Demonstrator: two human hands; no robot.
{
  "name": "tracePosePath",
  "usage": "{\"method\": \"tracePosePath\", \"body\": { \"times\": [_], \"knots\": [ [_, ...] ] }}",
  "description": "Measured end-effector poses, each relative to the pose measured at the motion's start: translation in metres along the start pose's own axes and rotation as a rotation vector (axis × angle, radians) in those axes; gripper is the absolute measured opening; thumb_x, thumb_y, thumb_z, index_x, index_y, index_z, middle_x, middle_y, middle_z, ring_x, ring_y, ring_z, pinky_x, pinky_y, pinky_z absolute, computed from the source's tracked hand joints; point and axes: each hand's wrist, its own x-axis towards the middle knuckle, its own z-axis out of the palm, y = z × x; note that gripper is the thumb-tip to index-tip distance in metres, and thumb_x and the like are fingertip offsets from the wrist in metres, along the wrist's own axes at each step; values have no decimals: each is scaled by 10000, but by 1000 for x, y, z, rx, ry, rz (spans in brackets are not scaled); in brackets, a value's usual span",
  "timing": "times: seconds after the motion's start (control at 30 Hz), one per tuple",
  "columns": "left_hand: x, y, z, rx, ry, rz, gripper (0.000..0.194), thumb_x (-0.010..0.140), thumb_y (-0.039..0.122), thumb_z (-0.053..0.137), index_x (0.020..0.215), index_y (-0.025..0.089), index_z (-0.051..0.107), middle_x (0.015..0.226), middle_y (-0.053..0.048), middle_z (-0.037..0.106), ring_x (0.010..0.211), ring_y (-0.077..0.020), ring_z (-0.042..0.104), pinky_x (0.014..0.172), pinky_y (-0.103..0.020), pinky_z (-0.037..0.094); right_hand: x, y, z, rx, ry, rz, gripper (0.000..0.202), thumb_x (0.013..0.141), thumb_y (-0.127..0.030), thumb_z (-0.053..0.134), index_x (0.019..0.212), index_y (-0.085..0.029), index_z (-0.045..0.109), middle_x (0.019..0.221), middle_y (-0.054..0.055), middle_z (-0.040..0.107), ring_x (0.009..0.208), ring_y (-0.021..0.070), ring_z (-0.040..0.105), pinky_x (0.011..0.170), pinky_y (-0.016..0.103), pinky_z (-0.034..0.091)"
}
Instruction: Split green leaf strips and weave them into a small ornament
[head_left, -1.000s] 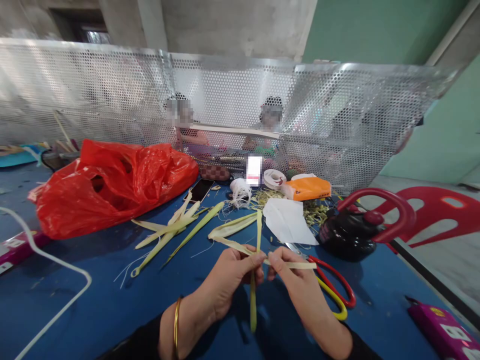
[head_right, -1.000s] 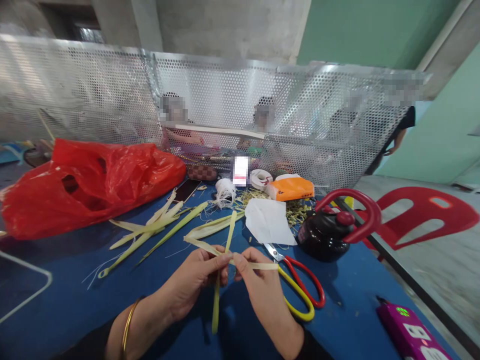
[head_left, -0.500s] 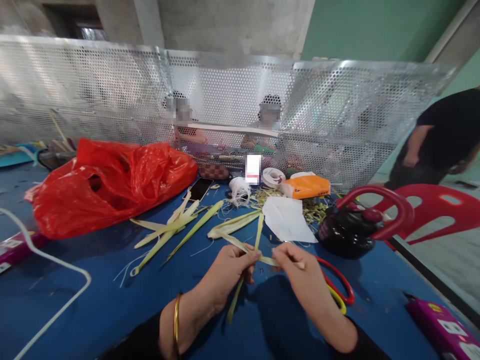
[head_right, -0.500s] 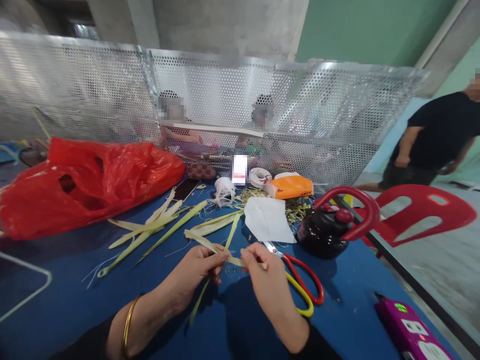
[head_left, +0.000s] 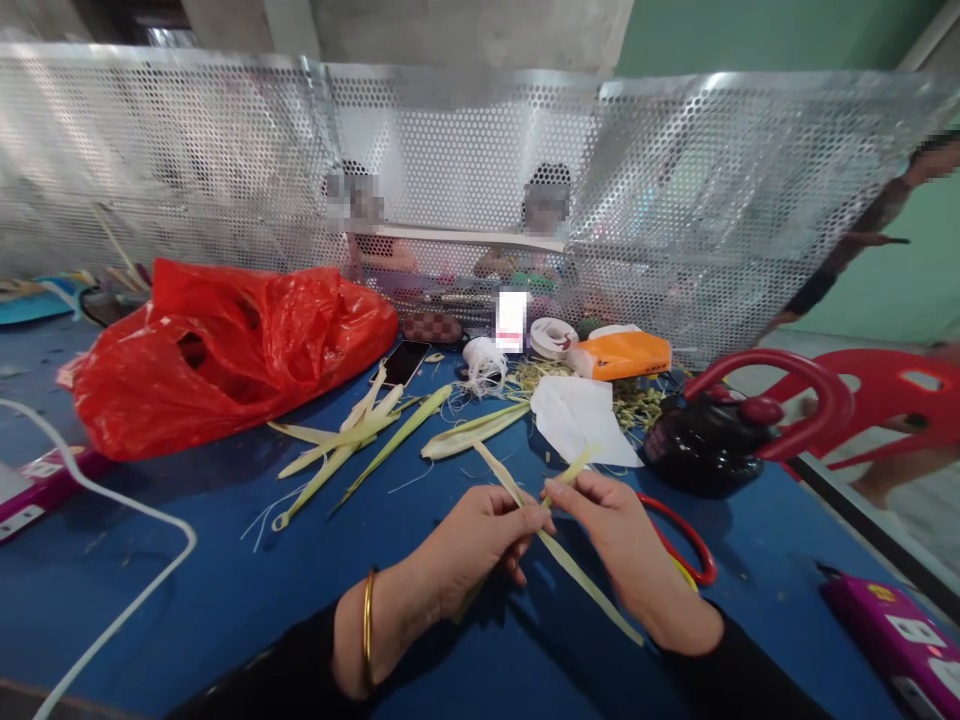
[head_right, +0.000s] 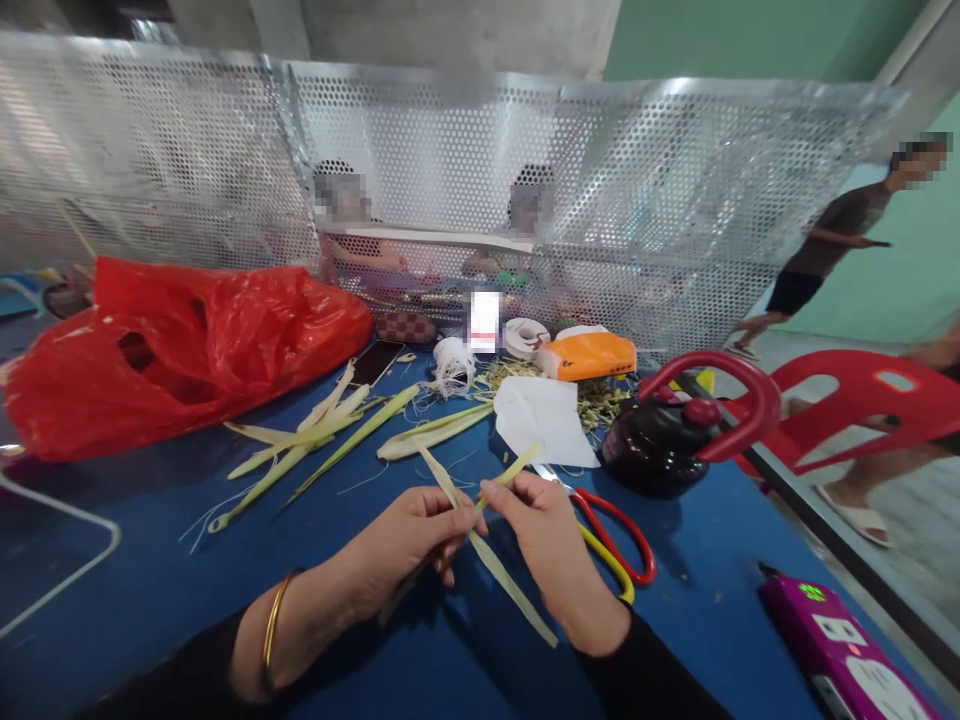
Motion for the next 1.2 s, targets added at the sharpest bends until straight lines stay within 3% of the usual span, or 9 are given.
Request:
{"method": "tracePosePath", "body": {
  "times": [0.3, 0.47, 0.5, 0.57, 0.63, 0.7, 0.8, 1.07, 1.2],
  "knots": [
    [2, -6, -2, 29, -88, -18, 249, 689, 385, 693, 694, 137, 669, 442, 70, 398, 404, -63, 352, 455, -207, 435, 2, 6, -5, -262, 61, -108, 349, 786, -474, 598, 604, -180, 545, 586, -10, 525, 597, 154, 466, 584, 283, 391],
    [2, -7, -2, 25, -100, -50, 398, 760, 507, 628, 807, 122, 716, 473, 78, 381, 413, -57, 344, 469, -211, 444, 9, -6, -22, -535, 488, -508, 376, 815, -441, 595, 1083, -179, 625, 1039, 103, 639, 972, 255, 583, 841, 382, 468],
    [2, -6, -2, 29, -110, -57, 405, 780, 513, 606, 811, 125, 718, 476, 79, 377, 414, -56, 341, 471, -209, 443, 8, -9, -23, -599, 472, -595, 344, 820, -419, 597, 1075, -193, 642, 1075, 106, 633, 1030, 264, 573, 898, 401, 453],
    [0, -4, -1, 60, -139, -73, 371, 794, 479, 595, 801, 129, 716, 477, 78, 375, 414, -54, 343, 470, -203, 437, 4, -12, -20, -649, 216, -611, 209, 832, -379, 589, 900, -213, 695, 990, 80, 655, 990, 252, 601, 887, 386, 475],
    [-2, -3, 0, 102, -177, -89, 313, 788, 425, 599, 796, 133, 711, 477, 80, 371, 412, -56, 351, 462, -198, 429, -1, -13, -12, -540, -123, -385, 216, 834, -367, 581, 722, -205, 669, 806, 40, 639, 746, 199, 635, 667, 313, 529],
    [-3, -3, 1, 133, -196, -97, 269, 776, 387, 600, 786, 137, 698, 477, 82, 370, 407, -57, 350, 445, -196, 415, -5, -12, -4, -358, -276, -123, 255, 822, -369, 586, 640, -191, 597, 668, -2, 568, 511, 134, 558, 456, 249, 465],
    [-3, -5, 2, 141, -179, -80, 238, 773, 375, 592, 745, 148, 658, 462, 88, 372, 391, -55, 336, 425, -193, 397, -8, -8, 4, -185, -198, -33, 270, 785, -354, 614, 598, -190, 508, 585, -44, 488, 409, 86, 449, 378, 213, 381],
    [-3, -3, 2, 253, -202, -57, 224, 744, 322, 570, 580, 175, 530, 422, 68, 418, 366, -73, 392, 402, -205, 413, -11, 0, 9, -353, -33, -410, 297, 832, -229, 556, 569, -191, 423, 604, -32, 459, 578, 108, 462, 556, 229, 372],
    [-4, -3, 3, 261, -217, -59, 240, 723, 314, 568, 540, 184, 484, 407, 67, 416, 360, -75, 402, 406, -209, 427, -12, 2, 10, -394, -9, -485, 307, 841, -184, 554, 577, -192, 398, 610, -39, 441, 583, 106, 439, 556, 229, 346]
  ]
}}
